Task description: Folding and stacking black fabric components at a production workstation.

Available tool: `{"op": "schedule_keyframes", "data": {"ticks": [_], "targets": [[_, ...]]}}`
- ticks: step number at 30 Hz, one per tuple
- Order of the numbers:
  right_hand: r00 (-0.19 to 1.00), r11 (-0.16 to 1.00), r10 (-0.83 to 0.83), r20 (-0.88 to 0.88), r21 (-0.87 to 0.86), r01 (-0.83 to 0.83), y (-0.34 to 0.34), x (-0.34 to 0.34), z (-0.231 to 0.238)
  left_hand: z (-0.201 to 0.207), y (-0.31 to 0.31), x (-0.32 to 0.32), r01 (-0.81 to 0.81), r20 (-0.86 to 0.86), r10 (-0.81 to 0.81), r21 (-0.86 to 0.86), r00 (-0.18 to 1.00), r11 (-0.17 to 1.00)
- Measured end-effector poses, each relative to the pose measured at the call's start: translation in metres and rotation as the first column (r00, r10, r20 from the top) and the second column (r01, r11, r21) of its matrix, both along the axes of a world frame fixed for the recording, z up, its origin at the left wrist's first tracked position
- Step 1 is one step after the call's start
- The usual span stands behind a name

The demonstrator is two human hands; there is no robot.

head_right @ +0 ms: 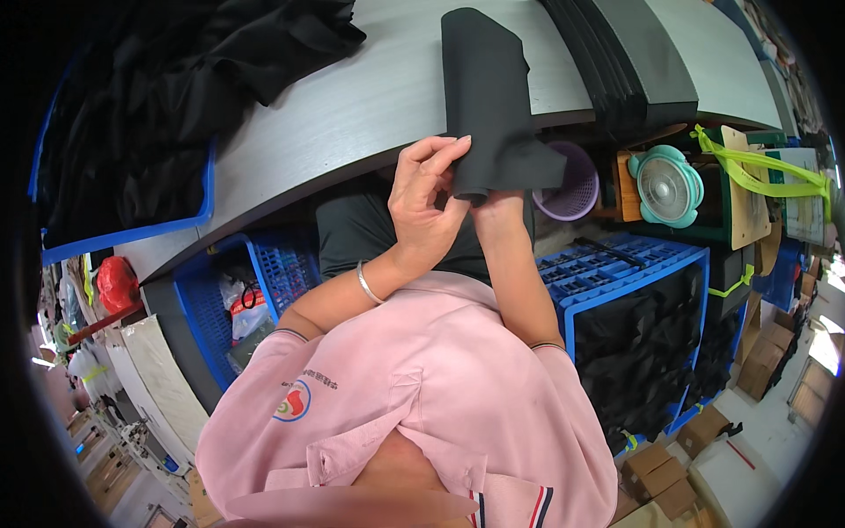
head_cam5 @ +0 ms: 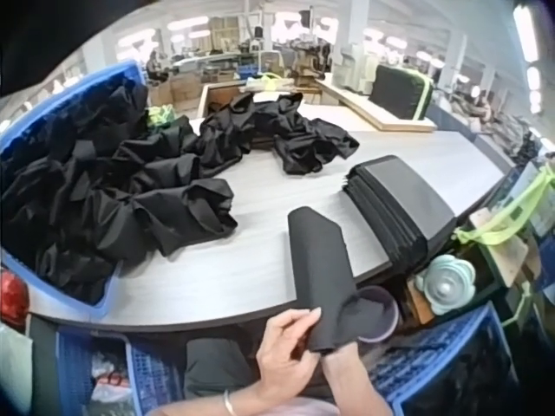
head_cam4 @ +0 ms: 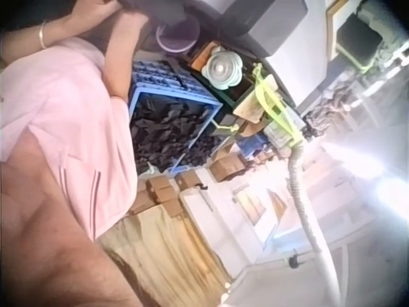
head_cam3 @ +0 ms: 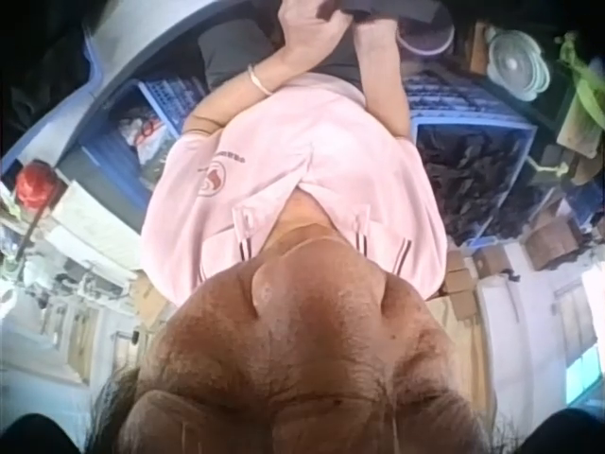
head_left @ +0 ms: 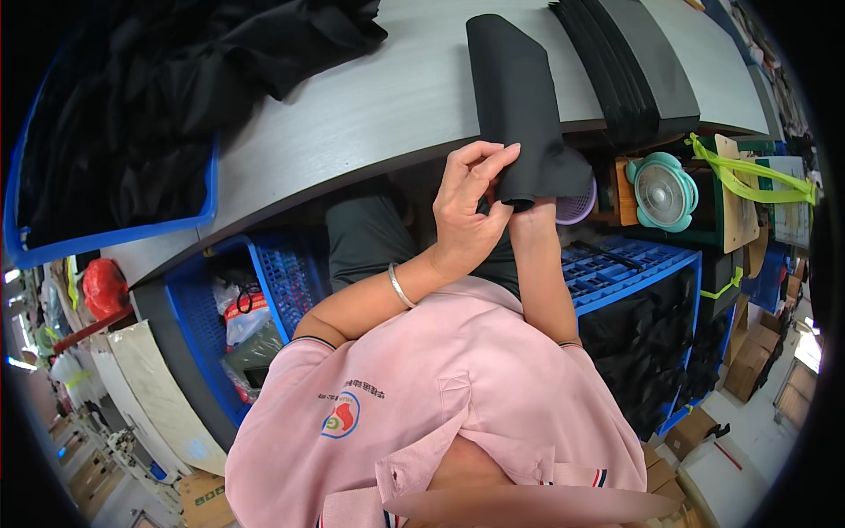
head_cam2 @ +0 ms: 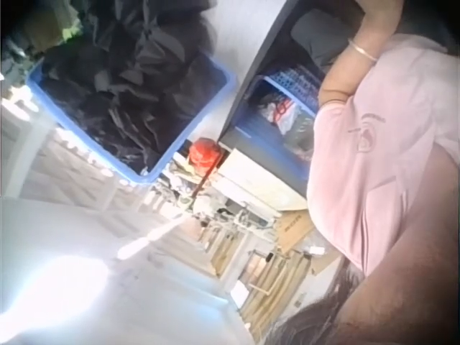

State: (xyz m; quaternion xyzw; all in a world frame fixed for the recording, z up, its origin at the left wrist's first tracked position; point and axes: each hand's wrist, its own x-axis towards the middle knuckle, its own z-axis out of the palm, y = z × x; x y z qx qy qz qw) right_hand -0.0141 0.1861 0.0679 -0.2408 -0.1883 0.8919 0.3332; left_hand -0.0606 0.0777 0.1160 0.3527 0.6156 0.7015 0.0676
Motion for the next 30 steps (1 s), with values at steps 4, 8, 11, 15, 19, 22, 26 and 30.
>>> {"op": "schedule_keyframes", "data": {"ticks": [4, 8, 11, 15, 19, 22, 26, 30], "targets": [[0.995, 0.989, 0.007, 0.104, 0.146, -0.023, -0.013, -0.002, 0.004, -0.008, 0.000, 0.000, -0.034, -0.060, 0.033, -0.004, 0.998, 0.999], [0.980, 0.982, 0.002, 0.197, 0.187, -0.040, -0.016, -0.007, 0.013, -0.012, -0.003, -0.002, -0.040, -0.101, 0.039, -0.013, 0.994, 0.999], [0.965, 0.981, -0.040, 0.261, 0.194, -0.012, -0.019, -0.012, 0.030, -0.010, -0.004, -0.006, -0.053, -0.175, 0.052, -0.002, 0.983, 0.999], [0.957, 0.970, -0.209, 0.202, 0.168, 0.176, -0.011, -0.024, 0.027, -0.007, -0.009, -0.016, 0.020, -0.076, -0.014, 0.073, 0.997, 0.997], [0.886, 0.806, -0.391, 0.250, 0.559, 0.198, 0.010, -0.026, -0.038, -0.031, -0.013, -0.036, -0.086, -0.104, 0.077, -0.078, 0.992, 0.993], [0.805, 0.242, -0.496, 0.324, 0.943, -0.230, 0.025, -0.023, -0.045, -0.045, -0.021, -0.045, -0.032, 0.333, 0.099, -0.202, 0.938, 0.979], [0.893, 0.657, -0.040, 0.448, 0.685, -0.314, 0.014, -0.035, -0.029, -0.088, -0.025, -0.058, -0.018, 0.765, 0.087, -0.098, 0.638, 0.995], [0.680, -0.257, -0.686, 0.260, 0.787, -0.561, -0.008, -0.041, -0.029, -0.075, -0.014, -0.042, 0.015, 0.780, -0.002, -0.010, 0.626, 1.000]]}}
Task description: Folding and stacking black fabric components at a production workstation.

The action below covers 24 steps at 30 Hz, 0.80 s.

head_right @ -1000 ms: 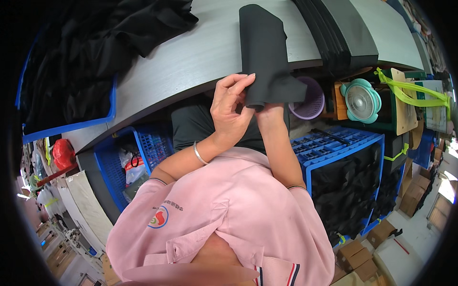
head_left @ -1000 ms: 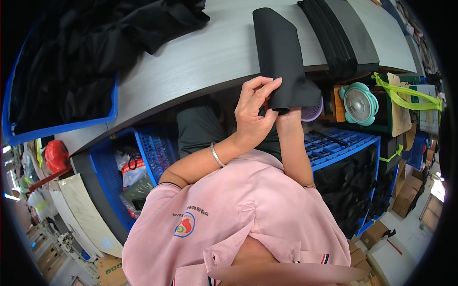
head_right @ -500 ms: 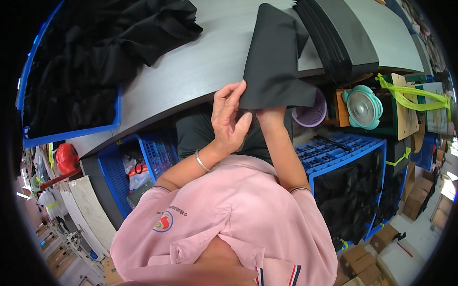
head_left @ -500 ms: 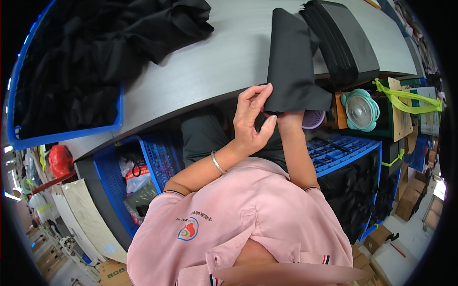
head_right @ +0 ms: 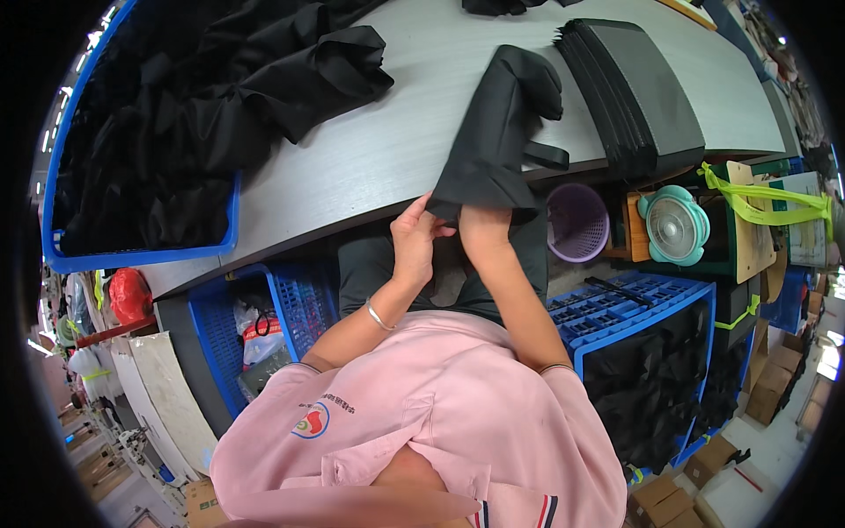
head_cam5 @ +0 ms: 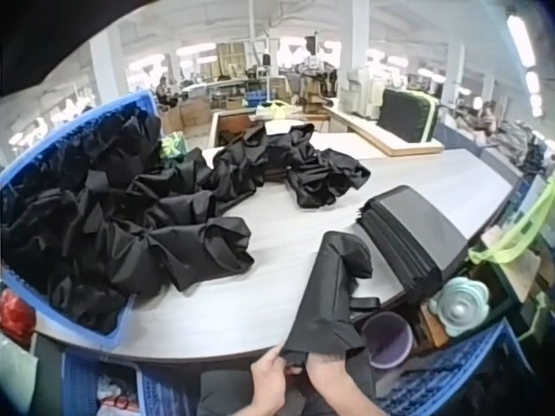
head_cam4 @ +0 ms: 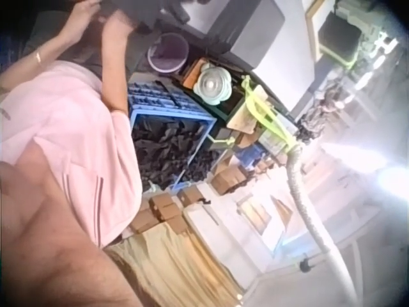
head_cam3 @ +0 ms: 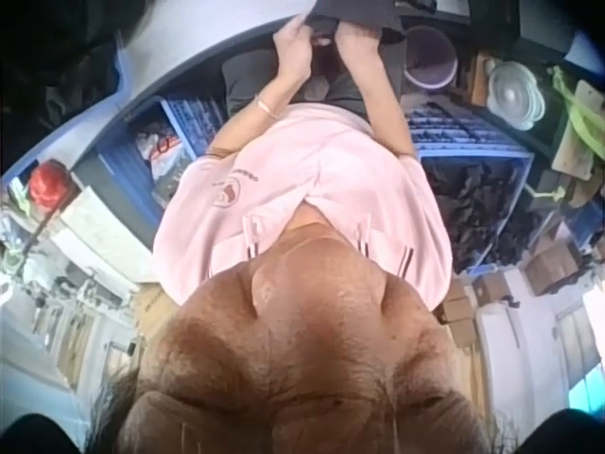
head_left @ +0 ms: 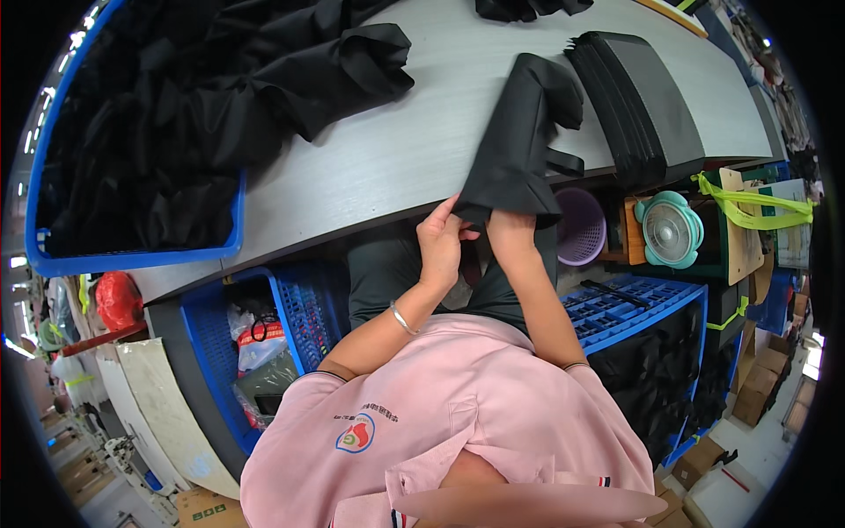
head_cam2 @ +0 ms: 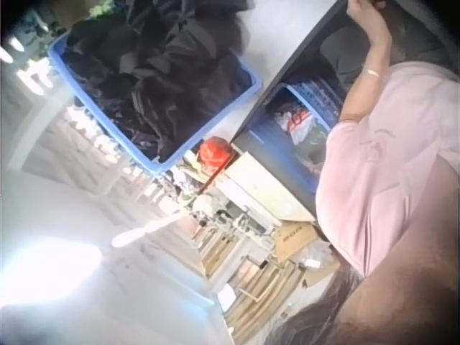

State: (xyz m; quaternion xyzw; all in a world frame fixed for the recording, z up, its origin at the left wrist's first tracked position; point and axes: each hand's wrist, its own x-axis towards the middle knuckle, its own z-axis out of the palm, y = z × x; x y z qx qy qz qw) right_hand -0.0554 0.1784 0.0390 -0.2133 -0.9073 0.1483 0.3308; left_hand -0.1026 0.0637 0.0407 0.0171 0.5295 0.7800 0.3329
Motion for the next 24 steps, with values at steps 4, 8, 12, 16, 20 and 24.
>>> {"op": "schedule_keyframes", "data": {"ticks": [4, 8, 12, 16, 20, 24], "targets": [[0.962, 0.993, -0.063, 0.266, -0.082, 0.088, -0.009, -0.007, 0.023, -0.003, 0.009, 0.005, 0.044, 0.101, -0.056, 0.117, 0.993, 0.992], [0.990, 0.980, -0.128, 0.066, 0.161, 0.116, -0.023, -0.002, 0.029, 0.012, 0.008, 0.017, 0.146, 0.202, -0.161, 0.087, 0.966, 0.985], [0.941, 0.995, 0.038, 0.336, -0.097, -0.006, -0.010, 0.001, 0.003, -0.029, 0.012, 0.004, 0.241, 0.172, -0.278, 0.208, 0.945, 0.948], [0.918, 1.000, -0.001, 0.397, -0.005, 0.003, -0.012, -0.007, 0.036, -0.023, -0.005, 0.001, 0.353, 0.097, -0.358, 0.062, 0.929, 0.934], [0.855, 0.998, 0.026, 0.519, -0.061, 0.006, -0.019, 0.003, 0.020, -0.009, -0.012, 0.007, -0.055, -0.089, 0.054, -0.007, 0.995, 0.998], [0.848, 0.993, 0.065, 0.527, -0.121, -0.001, -0.030, 0.010, 0.020, 0.000, -0.028, -0.023, -0.052, -0.261, 0.016, -0.131, 0.965, 0.990]]}}
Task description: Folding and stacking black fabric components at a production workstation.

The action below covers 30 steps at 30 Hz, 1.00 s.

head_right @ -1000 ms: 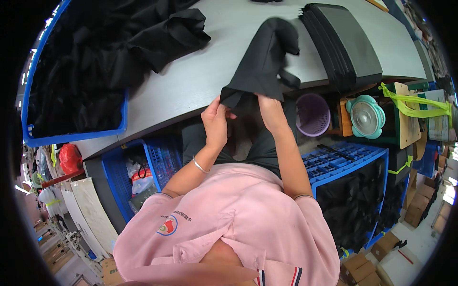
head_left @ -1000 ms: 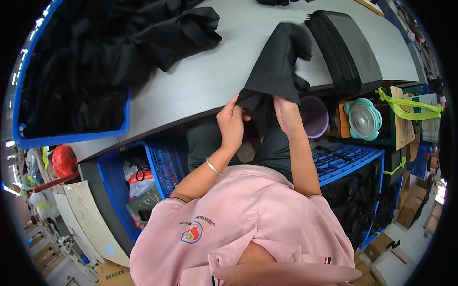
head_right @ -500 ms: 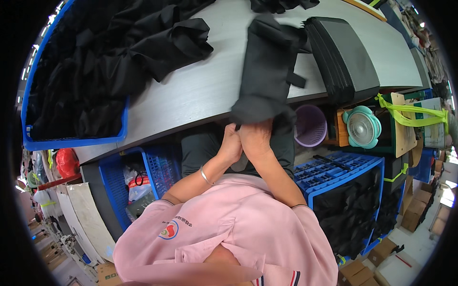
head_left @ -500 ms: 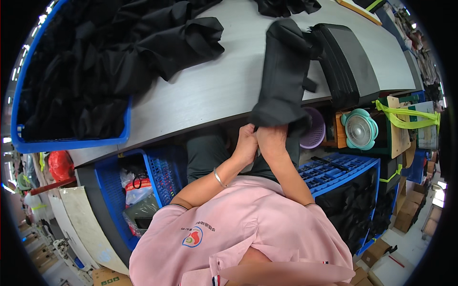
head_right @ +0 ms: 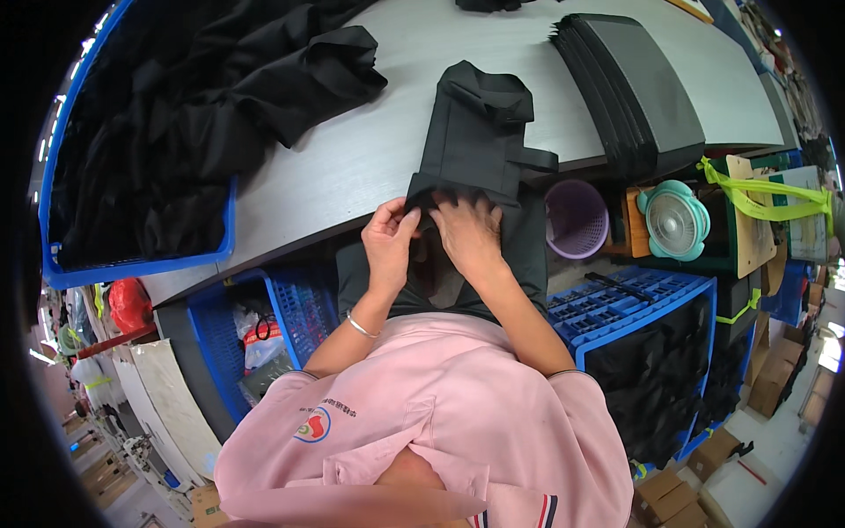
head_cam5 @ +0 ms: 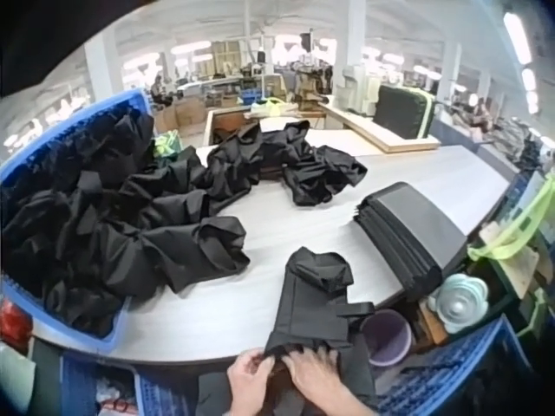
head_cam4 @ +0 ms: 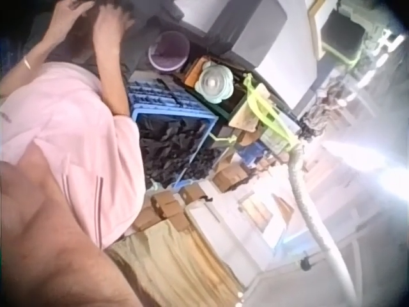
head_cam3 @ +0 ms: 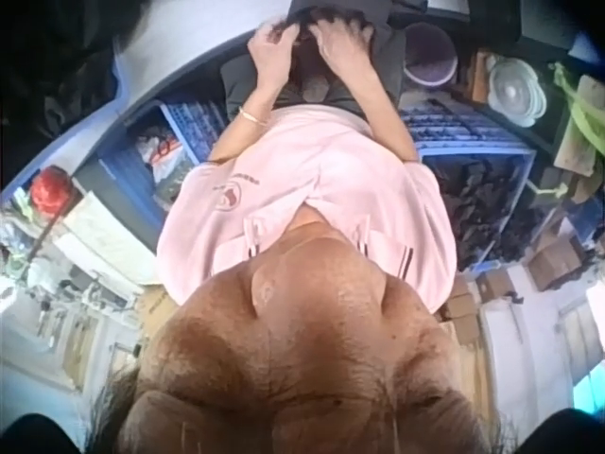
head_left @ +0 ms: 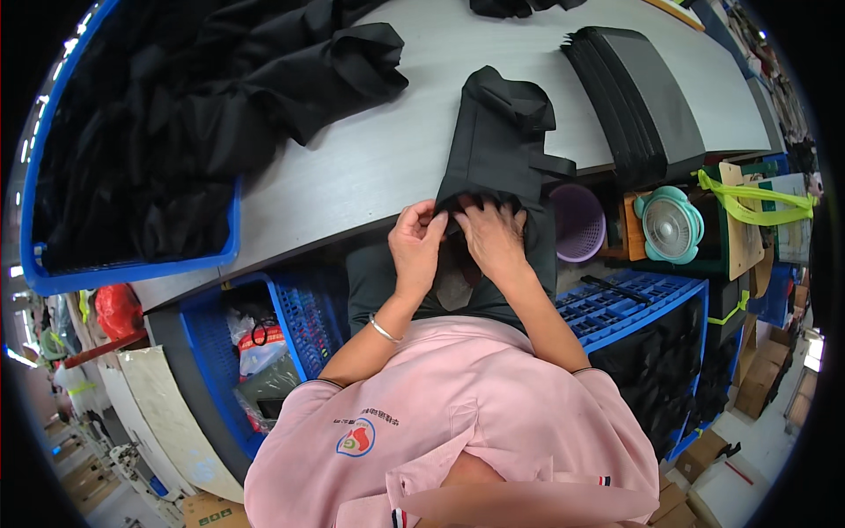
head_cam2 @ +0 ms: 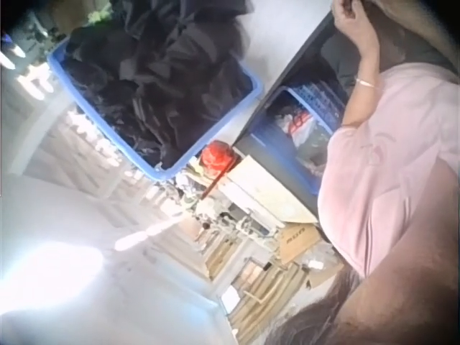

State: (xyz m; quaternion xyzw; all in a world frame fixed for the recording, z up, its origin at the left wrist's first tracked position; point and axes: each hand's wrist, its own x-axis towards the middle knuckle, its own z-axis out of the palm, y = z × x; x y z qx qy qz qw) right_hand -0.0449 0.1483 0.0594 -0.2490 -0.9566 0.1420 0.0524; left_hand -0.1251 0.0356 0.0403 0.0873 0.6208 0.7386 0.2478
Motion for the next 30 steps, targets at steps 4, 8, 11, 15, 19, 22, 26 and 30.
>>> {"op": "schedule_keyframes", "data": {"ticks": [4, 8, 11, 15, 19, 22, 26, 30], "targets": [[0.998, 0.999, 0.038, -0.048, -0.015, -0.039, 0.011, 0.005, -0.008, 0.032, -0.015, 0.010, 0.239, -0.181, -0.240, -0.029, 0.954, 0.971], [0.994, 0.998, 0.040, -0.102, -0.051, -0.045, 0.015, 0.016, -0.005, 0.082, 0.018, -0.036, 0.208, -0.726, -0.299, -0.215, 0.619, 0.954], [0.989, 0.992, 0.125, -0.076, 0.034, -0.122, 0.011, 0.024, 0.002, 0.057, 0.067, -0.067, 0.382, -0.806, -0.429, -0.276, 0.408, 0.882], [0.987, 0.980, 0.156, -0.024, -0.122, -0.158, 0.010, 0.045, 0.012, 0.017, 0.114, -0.082, 0.292, -0.752, -0.645, -0.653, -0.137, 0.699], [0.910, 0.978, 0.189, -0.368, 0.152, -0.142, 0.025, 0.077, -0.008, 0.011, 0.131, -0.095, -0.006, -0.778, -0.618, -0.622, -0.109, 0.783], [0.845, 0.982, -0.036, -0.533, 0.139, 0.129, 0.014, 0.109, -0.009, 0.007, 0.119, -0.094, -0.121, -0.660, -0.745, -0.735, -0.102, 0.667], [0.442, 0.537, -0.803, -0.400, -0.807, 0.245, 0.004, 0.122, -0.017, -0.006, 0.103, -0.055, -0.089, -0.675, -0.738, -0.736, 0.019, 0.671], [0.402, 0.083, -0.904, -0.149, -0.981, -0.177, 0.010, 0.128, -0.044, 0.006, 0.093, -0.010, 0.078, -0.673, -0.718, -0.718, 0.176, 0.692]]}}
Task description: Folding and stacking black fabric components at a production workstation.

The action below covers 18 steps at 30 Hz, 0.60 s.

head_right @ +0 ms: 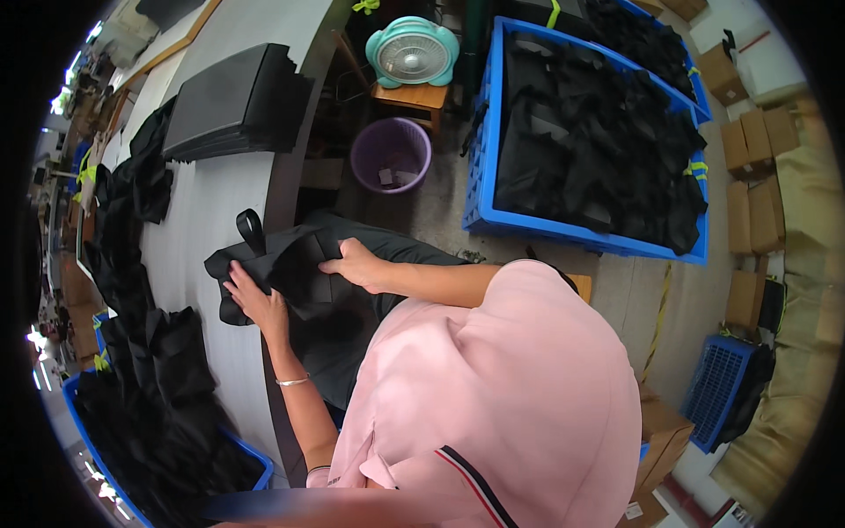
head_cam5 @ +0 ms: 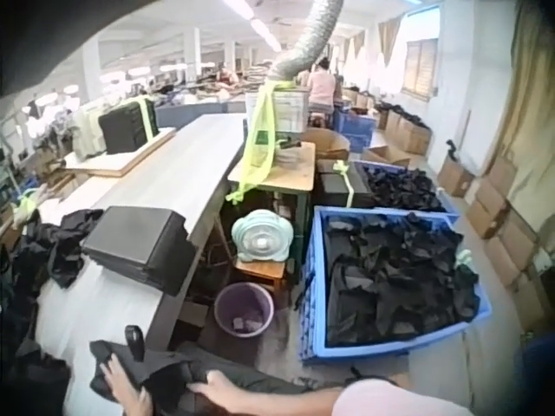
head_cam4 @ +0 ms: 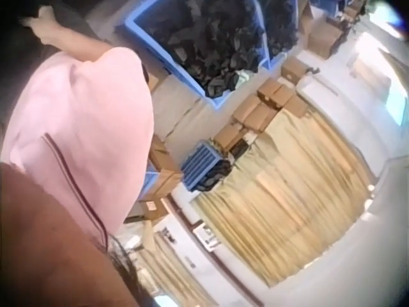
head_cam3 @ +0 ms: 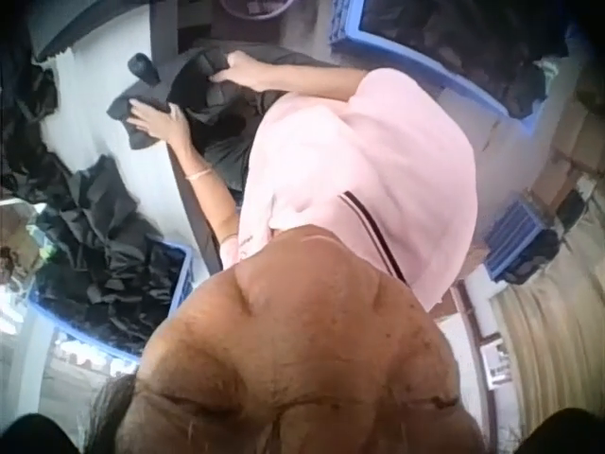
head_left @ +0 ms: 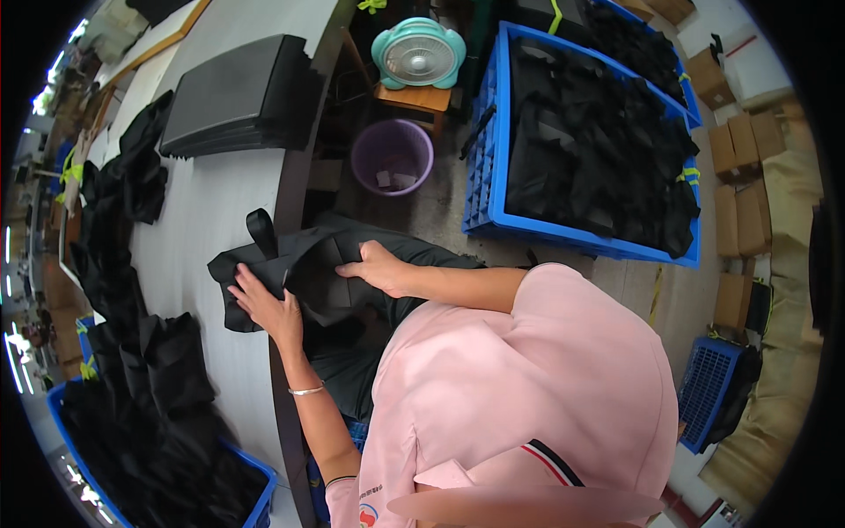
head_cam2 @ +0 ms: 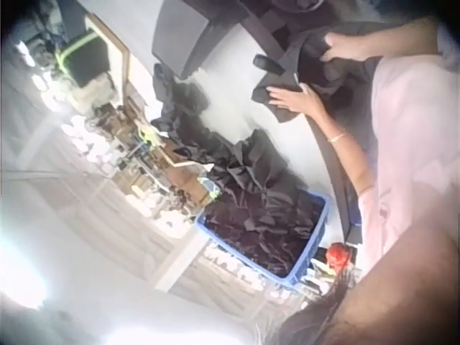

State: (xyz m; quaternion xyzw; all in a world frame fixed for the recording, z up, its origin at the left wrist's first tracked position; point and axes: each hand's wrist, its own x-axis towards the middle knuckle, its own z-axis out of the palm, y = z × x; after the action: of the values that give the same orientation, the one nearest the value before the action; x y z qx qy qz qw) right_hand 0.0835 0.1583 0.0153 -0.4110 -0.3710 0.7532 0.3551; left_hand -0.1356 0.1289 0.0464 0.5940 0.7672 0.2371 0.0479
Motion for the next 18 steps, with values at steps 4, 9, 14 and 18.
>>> {"op": "schedule_keyframes", "data": {"ticks": [4, 9, 14, 18], "targets": [[0.990, 0.992, -0.127, -0.053, -0.013, 0.126, 0.003, 0.047, -0.025, 0.017, 0.001, -0.004, -0.291, 0.650, 0.077, 0.228, 0.756, 0.929], [0.803, 0.840, -0.521, -0.288, -0.342, 0.423, -0.016, 0.199, -0.064, -0.014, -0.028, -0.074, -0.416, 0.525, 0.222, 0.286, 0.822, 0.863], [0.212, 0.222, -0.975, -0.067, -0.334, 0.916, -0.068, 0.381, -0.057, -0.036, -0.033, -0.080, -0.314, 0.404, 0.185, 0.280, 0.896, 0.907], [0.021, 0.062, -0.978, -0.210, -0.191, 0.980, -0.139, 0.542, -0.062, -0.023, -0.026, -0.064, -0.254, 0.253, 0.177, 0.320, 0.951, 0.913]]}}
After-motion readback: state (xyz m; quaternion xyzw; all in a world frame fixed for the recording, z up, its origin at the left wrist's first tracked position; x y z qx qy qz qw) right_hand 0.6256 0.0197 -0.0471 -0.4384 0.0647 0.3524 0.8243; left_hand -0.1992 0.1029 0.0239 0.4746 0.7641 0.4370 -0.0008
